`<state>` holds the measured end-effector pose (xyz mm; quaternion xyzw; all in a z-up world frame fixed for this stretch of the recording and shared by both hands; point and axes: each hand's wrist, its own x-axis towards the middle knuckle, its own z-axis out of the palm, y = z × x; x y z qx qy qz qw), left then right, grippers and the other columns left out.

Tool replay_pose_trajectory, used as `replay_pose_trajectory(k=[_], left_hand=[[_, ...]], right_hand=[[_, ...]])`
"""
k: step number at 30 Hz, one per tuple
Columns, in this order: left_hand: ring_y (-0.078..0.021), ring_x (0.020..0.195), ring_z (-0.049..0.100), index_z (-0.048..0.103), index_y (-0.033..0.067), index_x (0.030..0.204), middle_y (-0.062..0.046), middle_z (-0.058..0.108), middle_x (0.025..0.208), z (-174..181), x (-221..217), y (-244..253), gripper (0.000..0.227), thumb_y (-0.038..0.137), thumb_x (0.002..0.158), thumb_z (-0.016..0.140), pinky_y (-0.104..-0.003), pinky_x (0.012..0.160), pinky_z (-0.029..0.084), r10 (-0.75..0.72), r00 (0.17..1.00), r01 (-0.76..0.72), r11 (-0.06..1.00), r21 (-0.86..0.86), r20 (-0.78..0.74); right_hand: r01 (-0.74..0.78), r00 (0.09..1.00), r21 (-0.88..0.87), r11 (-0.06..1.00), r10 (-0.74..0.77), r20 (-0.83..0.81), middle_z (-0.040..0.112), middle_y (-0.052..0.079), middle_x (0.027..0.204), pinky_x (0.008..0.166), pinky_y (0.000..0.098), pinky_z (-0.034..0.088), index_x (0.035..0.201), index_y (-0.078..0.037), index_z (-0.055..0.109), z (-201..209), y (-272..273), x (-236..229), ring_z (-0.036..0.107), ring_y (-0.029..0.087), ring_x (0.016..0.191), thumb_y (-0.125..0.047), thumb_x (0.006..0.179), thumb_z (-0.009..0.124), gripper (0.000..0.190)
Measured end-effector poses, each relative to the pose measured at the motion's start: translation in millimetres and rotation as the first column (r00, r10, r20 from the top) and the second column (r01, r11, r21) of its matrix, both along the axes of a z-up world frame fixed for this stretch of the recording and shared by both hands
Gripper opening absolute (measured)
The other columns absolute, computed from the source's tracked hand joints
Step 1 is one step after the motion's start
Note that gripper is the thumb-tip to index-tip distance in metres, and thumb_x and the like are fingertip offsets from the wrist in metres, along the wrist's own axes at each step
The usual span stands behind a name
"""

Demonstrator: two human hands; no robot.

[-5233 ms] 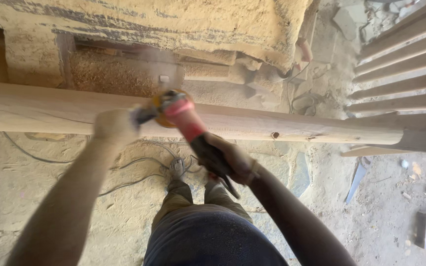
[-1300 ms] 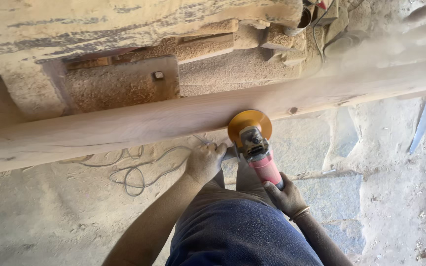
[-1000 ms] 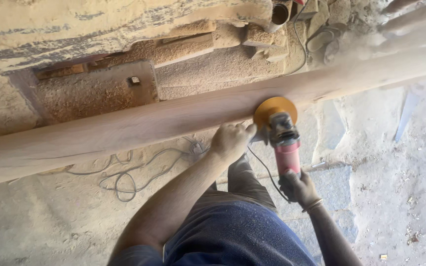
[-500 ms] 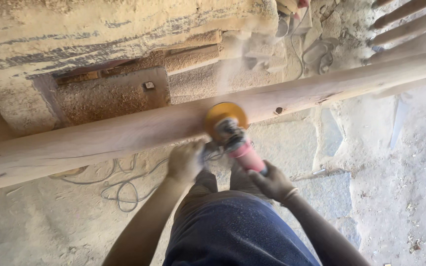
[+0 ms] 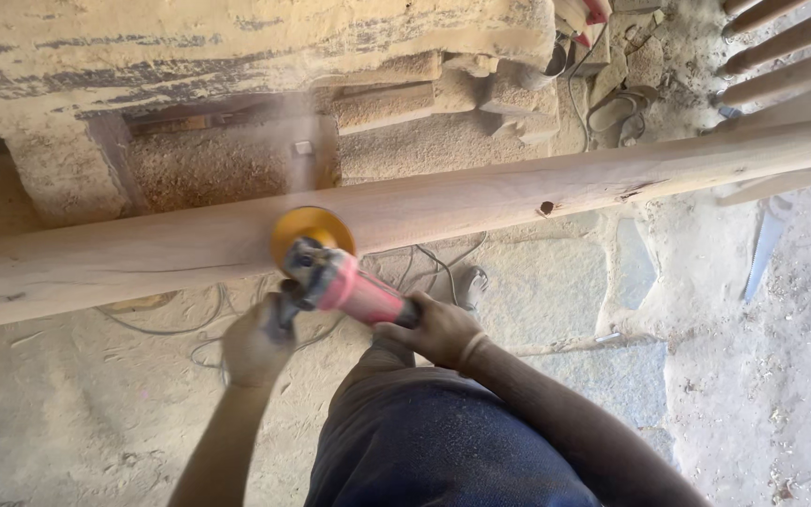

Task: The person uses an angle grinder with a sanding disc to smooth the surface of a long wooden log. They move the tool back and forth along the length of the log, generating sawdust and gradually refining the wood's texture.

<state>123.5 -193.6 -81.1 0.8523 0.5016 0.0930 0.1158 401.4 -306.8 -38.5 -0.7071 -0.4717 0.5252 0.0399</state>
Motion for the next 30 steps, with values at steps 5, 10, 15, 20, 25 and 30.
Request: replay_pose_trajectory(k=[5, 10, 15, 20, 25, 30], left_hand=[[-0.0280, 0.053, 0.065, 0.062, 0.0129, 0.096, -0.010, 0.067, 0.069, -19.7, 85.2, -24.6, 0.023, 0.028, 0.083, 0.073, -0.042, 0.049, 0.052, -0.284, 0.952, 0.285, 0.959, 0.011, 0.110], [-0.0164, 0.049, 0.061, 0.067, 0.0113, 0.107, -0.005, 0.063, 0.063, -41.5, 190.3, -32.5, 0.018, 0.025, 0.096, 0.063, -0.033, 0.043, 0.054, -0.513, 0.855, 0.513, 0.858, 0.026, 0.076], [-0.0090, 0.037, 0.047, 0.063, 0.0093, 0.098, 0.001, 0.044, 0.055, -61.6, 330.2, -48.5, 0.021, 0.017, 0.110, 0.048, -0.026, 0.028, 0.041, -0.631, 0.774, 0.632, 0.763, -0.133, 0.058], [-0.0148, 0.048, 0.034, 0.059, 0.0144, 0.094, 0.000, 0.038, 0.055, -69.2, 411.4, -56.8, 0.008, 0.019, 0.094, 0.054, -0.035, 0.043, 0.031, -0.697, 0.717, 0.693, 0.714, 0.100, 0.009], [-0.0100, 0.036, 0.045, 0.063, 0.0071, 0.095, 0.002, 0.050, 0.056, -50.5, 342.5, -27.5, 0.023, 0.020, 0.108, 0.049, -0.026, 0.027, 0.038, -0.648, 0.761, 0.642, 0.742, -0.194, 0.038], [-0.0231, 0.060, 0.069, 0.068, 0.0149, 0.117, -0.010, 0.072, 0.079, -16.5, 177.2, 1.3, 0.033, 0.004, 0.085, 0.066, -0.040, 0.054, 0.057, -0.442, 0.864, 0.455, 0.891, 0.005, 0.241]], right_hand=[[0.336, 0.932, -0.050, 0.940, -0.340, -0.126, 0.074, 0.010, 0.080, 0.066, 0.0356, 0.065, 0.123, -0.005, 0.058, -34.2, -81.4, 53.4, 0.075, 0.020, 0.069, -0.075, 0.078, 0.060, 0.083], [0.657, 0.683, -0.133, 0.742, -0.661, -0.311, 0.070, 0.014, 0.086, 0.061, 0.0391, 0.061, 0.128, -0.004, 0.053, -86.3, -164.3, 108.7, 0.066, 0.023, 0.066, -0.061, 0.082, 0.067, 0.075], [0.854, 0.375, -0.241, 0.462, -0.866, -0.332, 0.069, 0.017, 0.084, 0.056, 0.0384, 0.061, 0.120, 0.004, 0.054, -120.7, -227.4, 183.5, 0.068, 0.025, 0.065, -0.057, 0.087, 0.061, 0.070], [0.897, 0.245, -0.260, 0.357, -0.892, -0.380, 0.066, 0.017, 0.077, 0.046, 0.0367, 0.054, 0.114, 0.009, 0.055, -94.0, -229.4, 229.9, 0.067, 0.026, 0.059, -0.062, 0.094, 0.053, 0.074], [0.839, 0.373, -0.340, 0.425, -0.904, -0.208, 0.067, 0.015, 0.080, 0.053, 0.0385, 0.059, 0.121, -0.002, 0.052, -64.9, -178.6, 207.7, 0.066, 0.023, 0.060, -0.056, 0.086, 0.057, 0.064], [0.642, 0.553, -0.313, 0.700, -0.705, -0.444, 0.068, 0.013, 0.087, 0.057, 0.0320, 0.061, 0.130, 0.007, 0.051, -31.3, -95.0, 117.3, 0.064, 0.019, 0.064, -0.042, 0.087, 0.072, 0.068]])
